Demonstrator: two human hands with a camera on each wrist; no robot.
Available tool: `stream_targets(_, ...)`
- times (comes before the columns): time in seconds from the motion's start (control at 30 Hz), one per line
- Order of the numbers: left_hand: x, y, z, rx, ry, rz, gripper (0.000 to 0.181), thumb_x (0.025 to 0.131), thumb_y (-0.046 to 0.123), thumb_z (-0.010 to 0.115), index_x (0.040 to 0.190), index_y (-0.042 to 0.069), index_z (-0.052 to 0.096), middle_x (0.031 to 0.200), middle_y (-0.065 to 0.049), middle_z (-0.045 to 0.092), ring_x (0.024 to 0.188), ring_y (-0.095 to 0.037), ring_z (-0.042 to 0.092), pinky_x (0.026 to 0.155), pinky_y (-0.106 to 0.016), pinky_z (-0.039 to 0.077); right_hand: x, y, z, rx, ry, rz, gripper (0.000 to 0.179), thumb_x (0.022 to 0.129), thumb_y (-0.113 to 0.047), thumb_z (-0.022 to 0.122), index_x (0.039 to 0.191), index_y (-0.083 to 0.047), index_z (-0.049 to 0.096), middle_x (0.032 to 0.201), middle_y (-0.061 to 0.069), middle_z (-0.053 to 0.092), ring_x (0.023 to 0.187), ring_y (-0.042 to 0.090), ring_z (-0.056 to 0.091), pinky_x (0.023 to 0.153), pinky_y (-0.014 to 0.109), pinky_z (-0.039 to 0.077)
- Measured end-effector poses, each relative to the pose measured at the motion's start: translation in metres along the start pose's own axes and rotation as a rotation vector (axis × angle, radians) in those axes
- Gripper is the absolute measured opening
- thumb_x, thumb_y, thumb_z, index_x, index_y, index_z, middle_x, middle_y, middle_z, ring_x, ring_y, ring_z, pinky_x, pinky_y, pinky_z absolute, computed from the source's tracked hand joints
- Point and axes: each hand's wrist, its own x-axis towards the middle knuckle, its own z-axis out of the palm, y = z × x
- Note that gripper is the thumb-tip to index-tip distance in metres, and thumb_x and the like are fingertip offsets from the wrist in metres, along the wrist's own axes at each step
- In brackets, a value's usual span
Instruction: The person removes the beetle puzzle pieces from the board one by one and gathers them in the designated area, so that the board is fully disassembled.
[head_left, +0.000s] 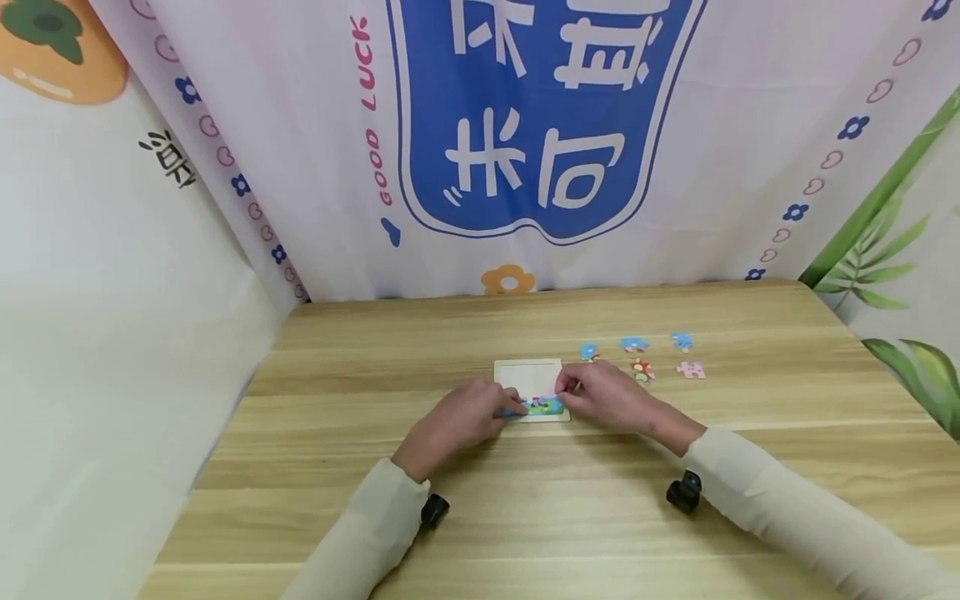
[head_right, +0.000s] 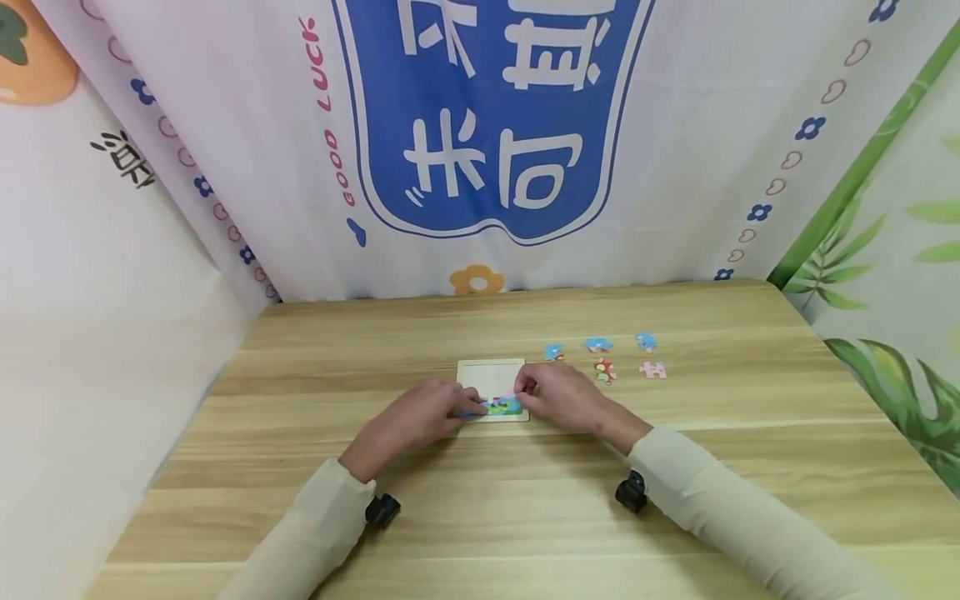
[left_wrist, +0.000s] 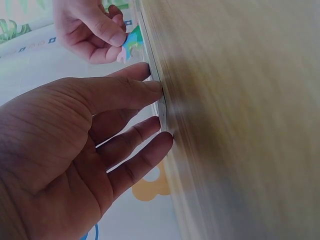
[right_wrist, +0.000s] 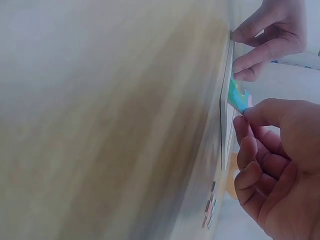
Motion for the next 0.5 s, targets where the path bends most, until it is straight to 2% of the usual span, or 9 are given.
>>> stream_targets(0.13, -0.0039, 0.0002, -0.0039, -0.006, 0.0, -0.009, 0.029, 0.096, 0.003, 0.071, 0.122, 0.014, 0.078, 0.128, 0.001, 0.07, 0.116, -0.016, 0.066, 0.088, -0.027, 0.052, 0.0015, -0.0022, 0.0026, 0.023, 0.009, 0.004, 0.008, 0.096, -0.009, 0.07, 0.09, -0.014, 0.07, 0.082, -0.009, 0.066, 0.074, 0.007, 0.061, 0.069, 0.03, 0.053)
stream_targets(0.5, -0.0037, 0.0016, -0.0016, -0.029, 0.001, -0.034, 0.03, 0.096, 0.004, 0.072, 0.123, 0.015, 0.078, 0.132, 0.0, 0.068, 0.12, -0.019, 0.064, 0.088, -0.027, 0.051, -0.0007, -0.002, -0.0013, 0.03, 0.012, 0.031, 0.006, 0.097, -0.012, 0.068, 0.093, -0.014, 0.071, 0.085, -0.01, 0.068, 0.077, 0.009, 0.063, 0.068, 0.029, 0.054)
